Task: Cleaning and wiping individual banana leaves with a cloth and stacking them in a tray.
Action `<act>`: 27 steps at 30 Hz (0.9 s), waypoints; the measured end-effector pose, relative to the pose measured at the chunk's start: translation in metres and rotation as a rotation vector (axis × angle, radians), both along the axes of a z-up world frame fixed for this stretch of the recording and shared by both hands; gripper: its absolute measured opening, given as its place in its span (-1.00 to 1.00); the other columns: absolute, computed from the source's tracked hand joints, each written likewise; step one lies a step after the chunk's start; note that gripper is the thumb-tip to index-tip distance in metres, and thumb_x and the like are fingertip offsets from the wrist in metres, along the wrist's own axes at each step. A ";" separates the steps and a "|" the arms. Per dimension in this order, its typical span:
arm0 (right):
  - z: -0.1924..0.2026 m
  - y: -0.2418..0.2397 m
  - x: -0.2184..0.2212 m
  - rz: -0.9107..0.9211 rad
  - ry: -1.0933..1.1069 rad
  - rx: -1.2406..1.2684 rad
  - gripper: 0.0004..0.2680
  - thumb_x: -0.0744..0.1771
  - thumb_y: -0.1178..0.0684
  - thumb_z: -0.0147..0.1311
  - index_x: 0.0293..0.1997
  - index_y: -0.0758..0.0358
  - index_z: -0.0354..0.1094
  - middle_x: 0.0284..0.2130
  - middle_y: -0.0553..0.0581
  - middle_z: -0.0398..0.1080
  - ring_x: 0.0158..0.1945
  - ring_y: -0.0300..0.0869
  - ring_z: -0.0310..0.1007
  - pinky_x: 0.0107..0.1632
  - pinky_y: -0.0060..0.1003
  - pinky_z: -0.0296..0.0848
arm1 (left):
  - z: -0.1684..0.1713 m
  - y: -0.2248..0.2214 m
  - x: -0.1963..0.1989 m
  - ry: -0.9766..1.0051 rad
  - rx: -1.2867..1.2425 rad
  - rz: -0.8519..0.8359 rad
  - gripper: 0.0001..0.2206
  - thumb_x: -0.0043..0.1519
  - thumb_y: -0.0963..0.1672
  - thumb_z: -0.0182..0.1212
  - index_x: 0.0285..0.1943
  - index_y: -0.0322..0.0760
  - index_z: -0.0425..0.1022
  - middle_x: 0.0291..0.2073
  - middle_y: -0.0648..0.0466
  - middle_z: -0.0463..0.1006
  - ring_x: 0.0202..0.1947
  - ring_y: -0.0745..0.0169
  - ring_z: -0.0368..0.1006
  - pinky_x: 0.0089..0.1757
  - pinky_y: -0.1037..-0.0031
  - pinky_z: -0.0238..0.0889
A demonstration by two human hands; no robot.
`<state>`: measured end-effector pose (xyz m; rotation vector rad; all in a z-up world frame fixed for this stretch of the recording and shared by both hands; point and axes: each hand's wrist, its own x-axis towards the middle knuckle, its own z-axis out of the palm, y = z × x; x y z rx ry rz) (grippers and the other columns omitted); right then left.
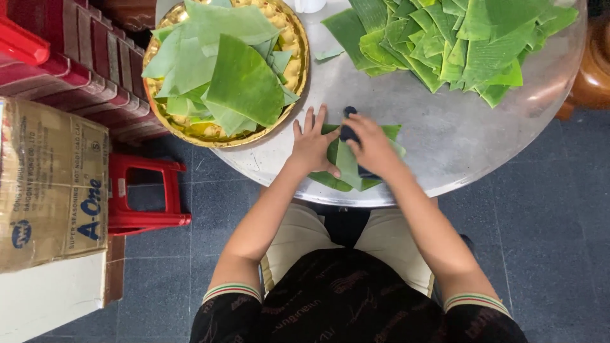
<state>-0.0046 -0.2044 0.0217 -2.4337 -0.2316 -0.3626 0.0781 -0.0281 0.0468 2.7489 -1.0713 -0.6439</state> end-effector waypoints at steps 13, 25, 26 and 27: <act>-0.049 0.018 -0.048 0.309 -0.074 0.229 -0.75 0.14 0.30 0.03 -0.23 0.18 0.54 -0.25 0.17 0.57 -0.07 0.17 0.53 0.13 0.07 0.43 | 0.010 0.000 0.010 0.050 0.085 -0.044 0.19 -0.36 0.10 0.71 0.57 0.33 0.06 0.58 -0.16 -0.49 0.53 -0.39 -0.53 0.28 -0.30 -0.38; -0.012 -0.005 -0.085 0.427 0.399 0.492 -0.78 0.17 0.33 -0.05 -0.46 0.14 0.57 -0.54 0.07 0.56 -0.43 -0.02 0.49 -0.20 -0.07 0.47 | 0.017 0.003 -0.009 0.046 -0.006 0.007 0.04 -0.21 0.25 0.54 0.53 0.22 0.18 0.59 -0.17 -0.37 0.54 -0.34 -0.48 0.30 -0.28 -0.49; -0.011 -0.011 -0.090 0.405 0.442 0.498 -0.77 0.14 0.34 -0.06 -0.47 0.15 0.58 -0.56 0.08 0.56 -0.44 -0.04 0.52 -0.22 -0.09 0.47 | 0.020 0.004 -0.013 0.039 -0.005 0.006 0.05 -0.18 0.23 0.55 0.56 0.17 0.14 0.58 -0.19 -0.37 0.54 -0.34 -0.49 0.30 -0.29 -0.50; -0.011 -0.016 -0.095 0.382 0.486 0.505 -0.76 0.11 0.34 -0.06 -0.47 0.17 0.59 -0.58 0.08 0.57 -0.44 -0.06 0.55 -0.25 -0.11 0.46 | 0.023 0.005 -0.017 0.032 -0.004 0.005 0.06 -0.16 0.22 0.55 0.58 0.12 0.09 0.58 -0.21 -0.38 0.54 -0.35 -0.51 0.30 -0.31 -0.51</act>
